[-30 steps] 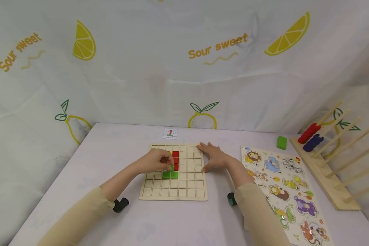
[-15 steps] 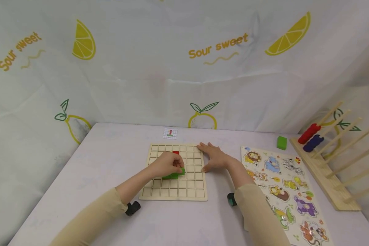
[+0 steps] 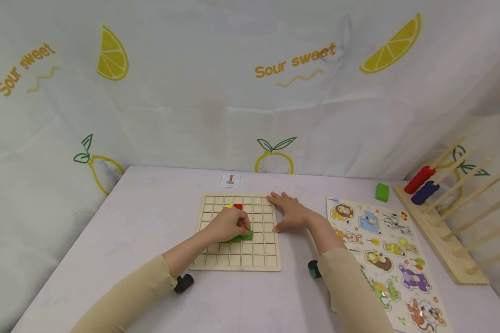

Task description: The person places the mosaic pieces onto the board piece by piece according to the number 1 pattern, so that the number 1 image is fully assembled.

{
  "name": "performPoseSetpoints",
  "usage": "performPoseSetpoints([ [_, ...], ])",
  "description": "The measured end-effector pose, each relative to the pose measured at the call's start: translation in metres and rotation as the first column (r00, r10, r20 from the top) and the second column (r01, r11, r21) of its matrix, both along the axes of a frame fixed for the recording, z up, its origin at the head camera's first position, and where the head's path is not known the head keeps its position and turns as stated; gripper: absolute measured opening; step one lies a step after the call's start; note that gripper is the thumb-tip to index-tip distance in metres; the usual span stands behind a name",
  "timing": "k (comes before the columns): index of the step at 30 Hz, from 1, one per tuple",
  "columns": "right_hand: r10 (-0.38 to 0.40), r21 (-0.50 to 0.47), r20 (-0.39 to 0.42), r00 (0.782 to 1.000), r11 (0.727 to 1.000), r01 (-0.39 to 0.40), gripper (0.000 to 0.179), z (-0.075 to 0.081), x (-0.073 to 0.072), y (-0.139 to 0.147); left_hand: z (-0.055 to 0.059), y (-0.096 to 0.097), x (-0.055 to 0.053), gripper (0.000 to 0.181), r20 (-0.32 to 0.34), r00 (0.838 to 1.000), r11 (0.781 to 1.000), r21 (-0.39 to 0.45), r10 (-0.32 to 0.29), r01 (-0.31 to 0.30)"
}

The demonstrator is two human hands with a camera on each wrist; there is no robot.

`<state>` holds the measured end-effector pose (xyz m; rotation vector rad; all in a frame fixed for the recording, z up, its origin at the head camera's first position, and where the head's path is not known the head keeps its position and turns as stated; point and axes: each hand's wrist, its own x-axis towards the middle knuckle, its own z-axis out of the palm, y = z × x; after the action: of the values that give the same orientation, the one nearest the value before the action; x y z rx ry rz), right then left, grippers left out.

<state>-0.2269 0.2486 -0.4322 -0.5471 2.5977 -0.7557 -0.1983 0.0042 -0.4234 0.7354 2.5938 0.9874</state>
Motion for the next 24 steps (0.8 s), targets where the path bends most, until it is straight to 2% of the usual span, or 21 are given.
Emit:
performPoseSetpoints([
  [8,-0.002,-0.004,0.007,1.0,1.0,0.002,0.101,-0.0007,-0.0005,-0.0006,-0.0023,0.001,0.0003,0.013,-0.023,1.0,0.999,-0.032,0.0,-0.001],
  [16,0.002,-0.009,0.004,1.0,1.0,-0.002,0.101,-0.001,-0.0007,-0.0006,-0.0009,0.0017,0.001,0.015,-0.074,0.996,0.992,-0.117,-0.046,0.037],
  [24,0.007,-0.012,0.003,1.0,1.0,-0.007,0.101,0.0001,0.0001,-0.001,0.0002,0.0012,0.0021,0.013,-0.074,0.995,0.988,-0.148,-0.064,0.053],
])
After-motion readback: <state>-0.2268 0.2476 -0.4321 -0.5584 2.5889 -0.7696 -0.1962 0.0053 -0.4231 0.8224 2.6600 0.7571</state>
